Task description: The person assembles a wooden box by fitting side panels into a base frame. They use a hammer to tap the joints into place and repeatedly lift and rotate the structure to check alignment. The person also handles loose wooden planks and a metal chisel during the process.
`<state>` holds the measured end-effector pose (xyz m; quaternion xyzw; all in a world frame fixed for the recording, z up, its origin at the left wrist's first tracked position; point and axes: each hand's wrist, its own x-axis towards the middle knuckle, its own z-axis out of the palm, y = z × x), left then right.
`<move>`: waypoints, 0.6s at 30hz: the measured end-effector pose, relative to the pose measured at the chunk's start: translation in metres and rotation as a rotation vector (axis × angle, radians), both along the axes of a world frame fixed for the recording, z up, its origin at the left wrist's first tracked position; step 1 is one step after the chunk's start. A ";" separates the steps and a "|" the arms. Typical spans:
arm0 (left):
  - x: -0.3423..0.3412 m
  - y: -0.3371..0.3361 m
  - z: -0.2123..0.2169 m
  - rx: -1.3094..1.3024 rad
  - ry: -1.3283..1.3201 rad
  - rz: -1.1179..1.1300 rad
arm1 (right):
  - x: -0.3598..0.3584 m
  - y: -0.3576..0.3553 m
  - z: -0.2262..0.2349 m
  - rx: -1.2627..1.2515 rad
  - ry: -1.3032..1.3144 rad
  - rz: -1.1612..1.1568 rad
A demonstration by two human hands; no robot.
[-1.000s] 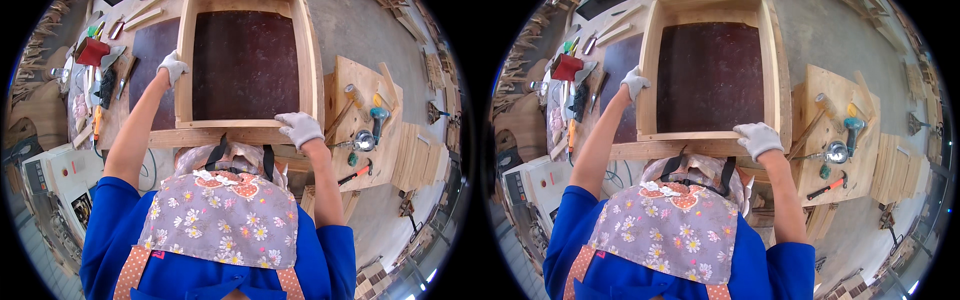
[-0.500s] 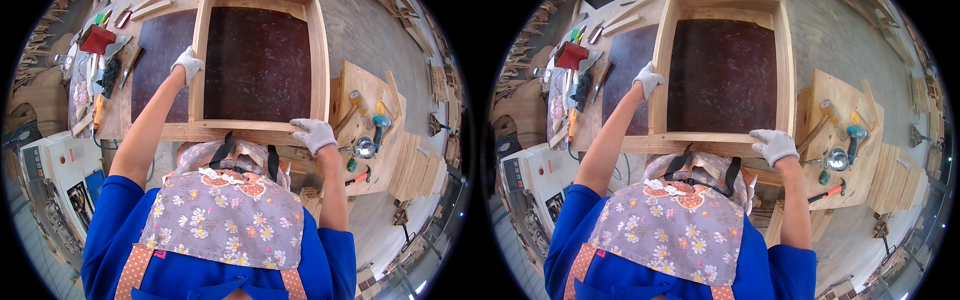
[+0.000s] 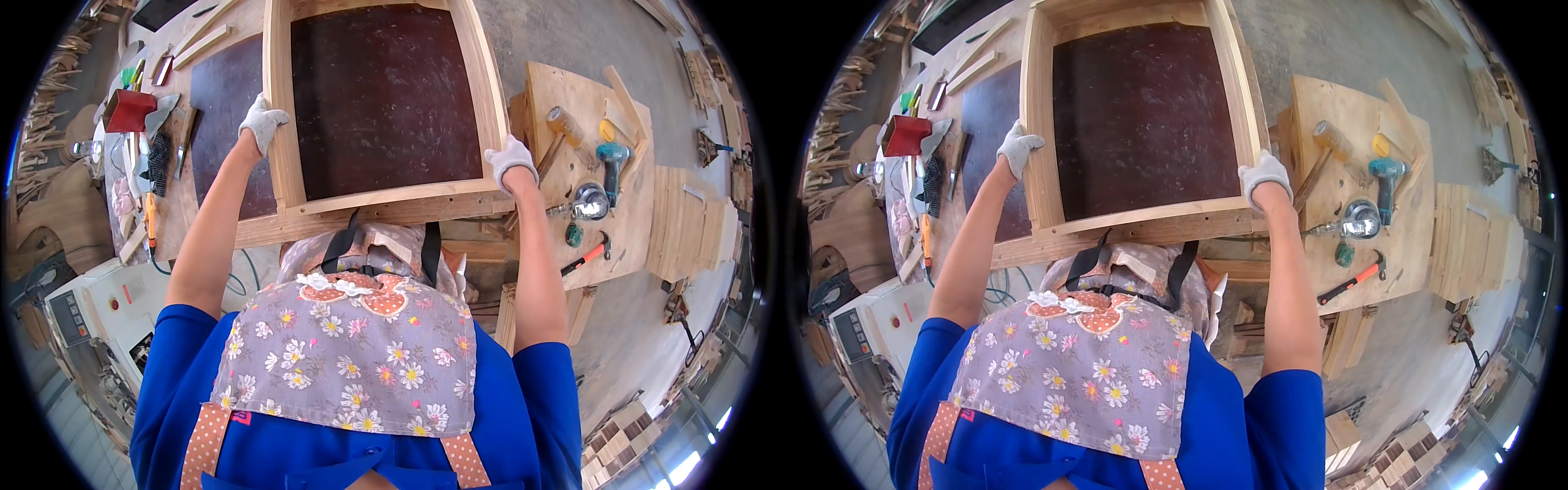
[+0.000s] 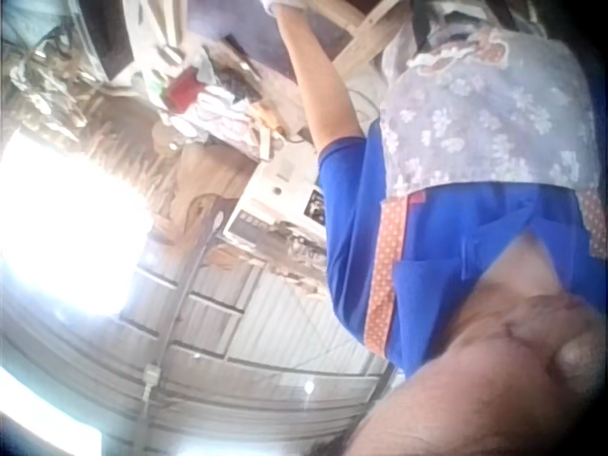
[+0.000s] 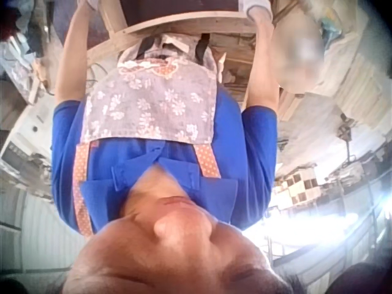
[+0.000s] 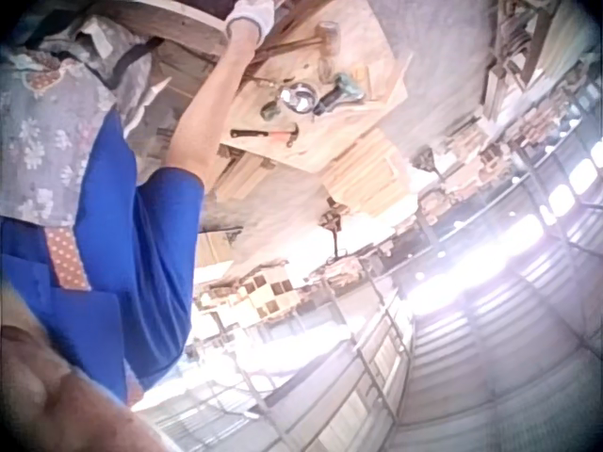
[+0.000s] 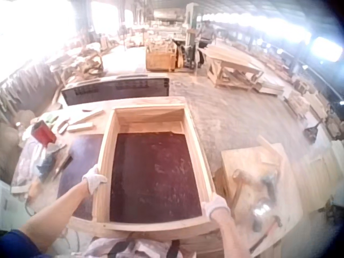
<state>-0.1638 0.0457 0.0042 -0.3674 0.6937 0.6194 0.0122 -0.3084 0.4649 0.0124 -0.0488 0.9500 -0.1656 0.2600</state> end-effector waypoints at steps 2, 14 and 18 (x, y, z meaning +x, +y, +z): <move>0.006 -0.003 -0.001 -0.011 0.028 0.006 | 0.002 0.000 -0.008 0.038 0.065 0.013; 0.007 0.003 0.006 -0.009 0.028 -0.068 | -0.007 0.017 -0.036 -0.059 0.153 0.006; 0.023 0.019 0.022 0.028 -0.067 -0.041 | -0.003 0.014 -0.027 -0.159 0.082 -0.099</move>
